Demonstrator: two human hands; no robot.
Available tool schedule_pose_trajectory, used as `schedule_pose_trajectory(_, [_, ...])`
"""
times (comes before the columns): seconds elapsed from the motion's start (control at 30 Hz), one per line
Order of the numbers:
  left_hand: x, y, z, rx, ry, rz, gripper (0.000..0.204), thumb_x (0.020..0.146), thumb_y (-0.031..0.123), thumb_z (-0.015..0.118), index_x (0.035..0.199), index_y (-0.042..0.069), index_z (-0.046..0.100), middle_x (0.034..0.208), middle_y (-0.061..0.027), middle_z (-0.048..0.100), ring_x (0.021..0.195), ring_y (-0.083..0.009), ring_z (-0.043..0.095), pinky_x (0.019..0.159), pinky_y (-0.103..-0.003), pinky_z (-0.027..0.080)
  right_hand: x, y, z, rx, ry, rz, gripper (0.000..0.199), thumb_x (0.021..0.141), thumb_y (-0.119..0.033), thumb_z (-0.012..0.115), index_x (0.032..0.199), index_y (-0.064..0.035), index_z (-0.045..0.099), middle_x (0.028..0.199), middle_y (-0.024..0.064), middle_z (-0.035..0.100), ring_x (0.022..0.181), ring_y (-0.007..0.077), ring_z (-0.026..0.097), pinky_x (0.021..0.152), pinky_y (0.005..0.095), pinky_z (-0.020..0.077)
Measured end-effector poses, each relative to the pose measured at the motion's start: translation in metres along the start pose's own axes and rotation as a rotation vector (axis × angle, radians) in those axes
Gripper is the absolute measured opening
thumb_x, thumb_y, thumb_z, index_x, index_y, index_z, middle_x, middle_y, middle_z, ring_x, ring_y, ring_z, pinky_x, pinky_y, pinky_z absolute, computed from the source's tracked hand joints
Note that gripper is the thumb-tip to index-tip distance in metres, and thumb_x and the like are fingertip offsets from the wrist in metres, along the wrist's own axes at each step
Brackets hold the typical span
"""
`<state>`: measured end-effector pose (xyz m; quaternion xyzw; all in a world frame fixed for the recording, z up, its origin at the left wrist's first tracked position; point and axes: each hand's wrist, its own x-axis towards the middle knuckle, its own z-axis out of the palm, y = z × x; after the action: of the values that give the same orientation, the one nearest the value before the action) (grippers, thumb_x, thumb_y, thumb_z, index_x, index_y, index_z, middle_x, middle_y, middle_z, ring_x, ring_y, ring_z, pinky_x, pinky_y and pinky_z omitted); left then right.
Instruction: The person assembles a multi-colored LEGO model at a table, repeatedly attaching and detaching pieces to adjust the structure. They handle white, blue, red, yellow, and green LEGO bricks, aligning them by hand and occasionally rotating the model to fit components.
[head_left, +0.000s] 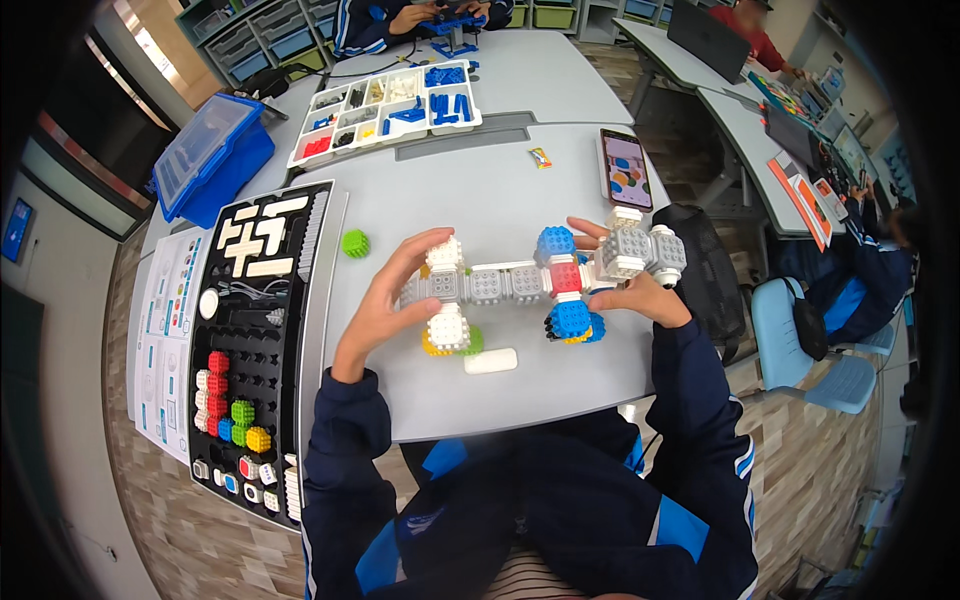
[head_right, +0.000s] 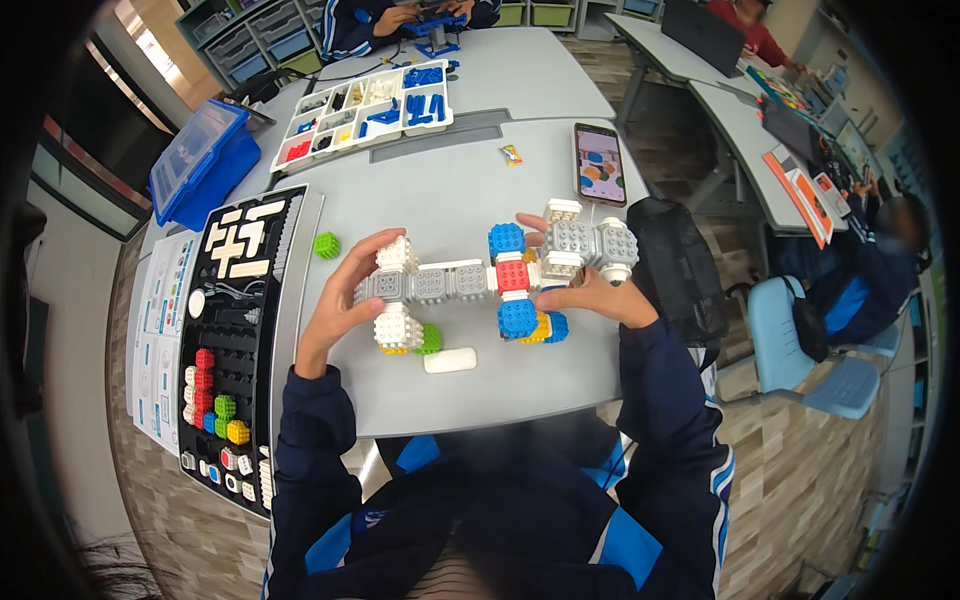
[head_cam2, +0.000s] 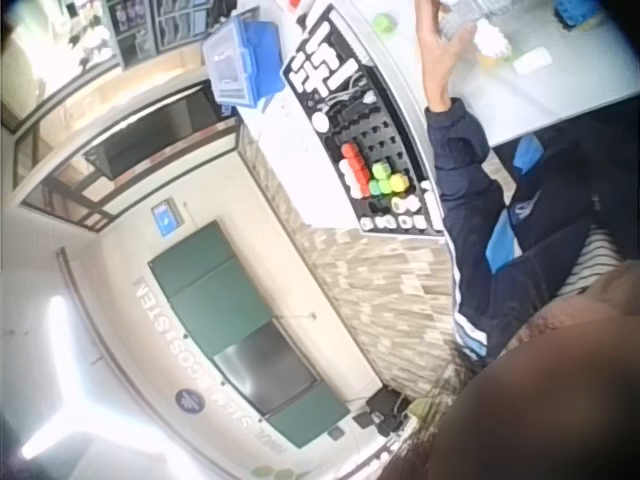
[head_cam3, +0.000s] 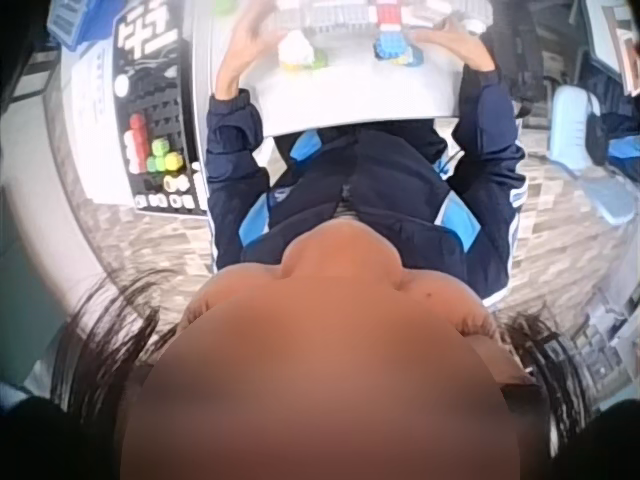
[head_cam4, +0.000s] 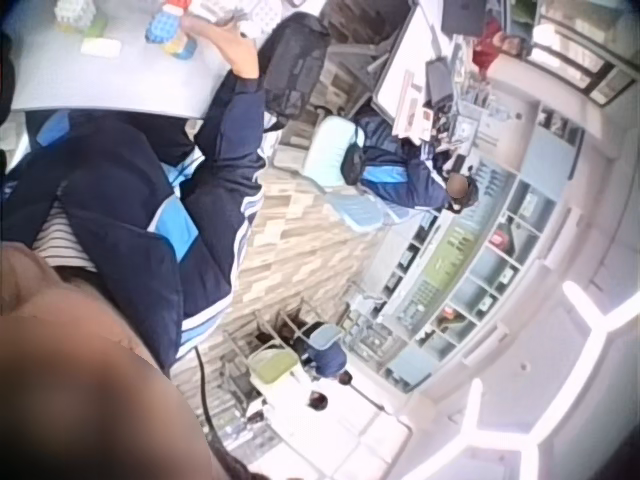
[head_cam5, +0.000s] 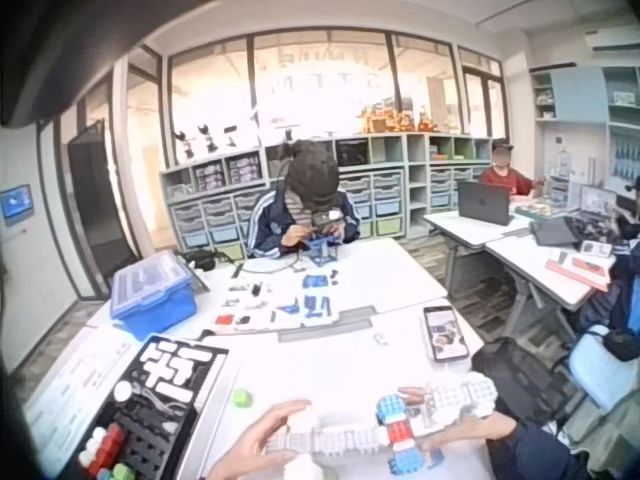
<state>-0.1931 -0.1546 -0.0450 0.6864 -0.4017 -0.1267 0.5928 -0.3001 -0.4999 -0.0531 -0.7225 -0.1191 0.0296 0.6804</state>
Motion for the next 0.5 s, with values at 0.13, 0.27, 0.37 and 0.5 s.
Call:
schedule_pose_trajectory(0.13, [-0.001, -0.003, 0.009, 0.003, 0.029, 0.005, 0.07, 0.081, 0.034, 0.071, 0.143, 0.007, 0.052, 0.148, -0.0129, 0.047, 0.138, -0.0282, 0.046, 0.114, -0.041, 0.035, 0.01, -0.016, 0.004, -0.036, -0.078, 0.039, 0.099, 0.072, -0.02, 0.092, 0.155, -0.0117, 0.038, 0.14, 0.0103, 0.055, 0.126, 0.0222, 0.056, 0.113, 0.038, 0.0426])
schedule_pose_trajectory(0.27, [-0.004, -0.003, 0.017, -0.028, 0.05, 0.005, 0.064, 0.078, 0.024, 0.069, 0.138, 0.006, 0.056, 0.143, -0.0124, 0.051, 0.133, -0.0268, 0.049, 0.112, -0.038, 0.036, 0.005, -0.03, 0.01, -0.077, -0.145, 0.124, 0.098, 0.072, -0.033, 0.092, 0.153, -0.013, 0.041, 0.138, 0.0106, 0.056, 0.121, 0.0221, 0.06, 0.107, 0.0377, 0.0463])
schedule_pose_trajectory(0.37, [-0.003, -0.005, 0.02, -0.014, 0.077, 0.029, 0.065, 0.074, 0.022, 0.068, 0.136, 0.005, 0.057, 0.141, -0.0123, 0.052, 0.131, -0.0272, 0.051, 0.112, -0.038, 0.037, 0.006, -0.028, 0.017, -0.108, -0.126, 0.087, 0.091, 0.075, -0.033, 0.089, 0.15, -0.012, 0.043, 0.138, 0.0107, 0.056, 0.123, 0.0208, 0.058, 0.106, 0.0374, 0.0467])
schedule_pose_trajectory(0.5, [-0.003, -0.006, 0.026, -0.058, 0.11, 0.028, 0.061, 0.072, 0.023, 0.068, 0.131, 0.007, 0.063, 0.139, -0.0123, 0.052, 0.129, -0.0274, 0.052, 0.11, -0.039, 0.04, 0.008, -0.017, 0.027, -0.08, -0.061, -0.009, 0.08, 0.076, -0.03, 0.085, 0.144, -0.0101, 0.048, 0.137, 0.0114, 0.056, 0.127, 0.0213, 0.055, 0.108, 0.0372, 0.045])
